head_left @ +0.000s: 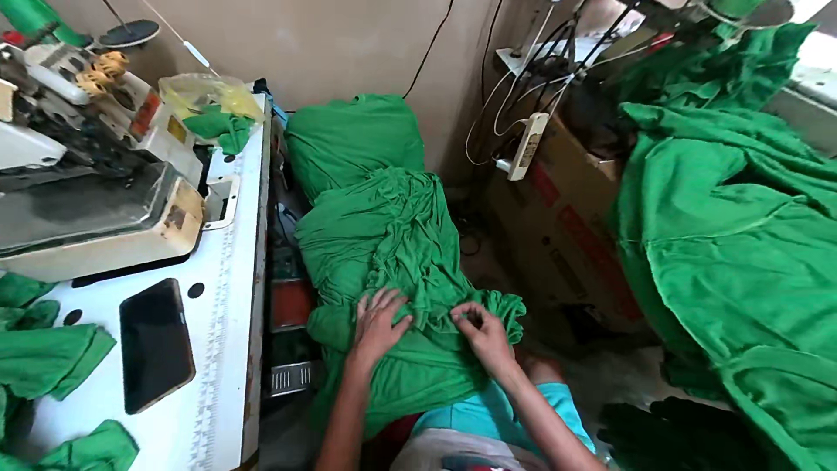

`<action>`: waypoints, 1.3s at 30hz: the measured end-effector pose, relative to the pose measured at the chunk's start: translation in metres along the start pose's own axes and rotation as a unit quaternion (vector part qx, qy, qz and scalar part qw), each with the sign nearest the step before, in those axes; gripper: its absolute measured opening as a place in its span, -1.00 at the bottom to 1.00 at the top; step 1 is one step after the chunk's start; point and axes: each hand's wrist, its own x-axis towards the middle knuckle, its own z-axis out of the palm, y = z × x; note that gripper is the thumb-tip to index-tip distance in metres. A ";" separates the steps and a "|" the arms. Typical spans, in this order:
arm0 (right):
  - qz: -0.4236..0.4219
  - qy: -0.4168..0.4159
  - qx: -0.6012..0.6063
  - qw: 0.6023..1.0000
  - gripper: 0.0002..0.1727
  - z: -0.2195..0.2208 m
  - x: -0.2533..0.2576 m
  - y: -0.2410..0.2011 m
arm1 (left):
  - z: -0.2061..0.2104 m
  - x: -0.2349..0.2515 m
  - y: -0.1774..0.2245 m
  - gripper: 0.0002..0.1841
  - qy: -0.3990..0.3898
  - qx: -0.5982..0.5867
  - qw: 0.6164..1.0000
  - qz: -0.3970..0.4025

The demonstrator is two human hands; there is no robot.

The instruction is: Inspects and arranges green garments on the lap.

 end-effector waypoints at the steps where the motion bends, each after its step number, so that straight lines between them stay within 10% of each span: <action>1: -0.014 0.026 0.014 0.999 -0.78 -0.004 -0.002 -0.002 | 0.002 -0.001 -0.013 -0.52 -0.016 -0.022 0.999 -0.026; 6: 0.081 -0.114 -0.036 0.990 -0.72 -0.024 -0.004 0.025 | -0.001 -0.007 -0.008 -0.53 0.072 0.001 0.994 -0.086; 10: 0.070 -0.049 0.017 0.996 -0.76 -0.021 -0.013 0.032 | 0.022 -0.026 0.038 -0.77 0.260 -0.033 0.965 0.008; 15: 0.133 -0.025 0.299 0.945 -0.82 -0.009 -0.024 0.000 | 0.034 -0.035 0.074 -0.28 -0.051 -0.311 0.936 -0.157; 18: 0.114 -0.056 0.184 0.975 -0.84 -0.008 -0.026 0.006 | 0.045 -0.029 0.064 -0.65 0.054 -0.460 0.875 -0.139; 21: 0.091 -0.142 -0.152 0.974 -0.69 -0.027 -0.026 0.011 | 0.032 -0.037 0.048 -0.74 0.053 -0.318 0.939 -0.123; 25: 0.066 -0.078 -0.195 0.975 -0.64 -0.039 -0.030 0.013 | 0.026 -0.061 0.030 -0.69 0.026 -0.269 0.948 -0.171; 32: -0.024 -0.028 -0.053 0.998 -0.62 -0.027 -0.014 0.006 | 0.044 -0.073 0.045 -0.79 0.228 -0.310 0.919 -0.085; 39: 0.042 -0.104 0.210 0.971 -0.55 0.040 -0.001 0.033 | 0.050 -0.044 0.047 -0.67 0.037 -0.118 0.982 -0.143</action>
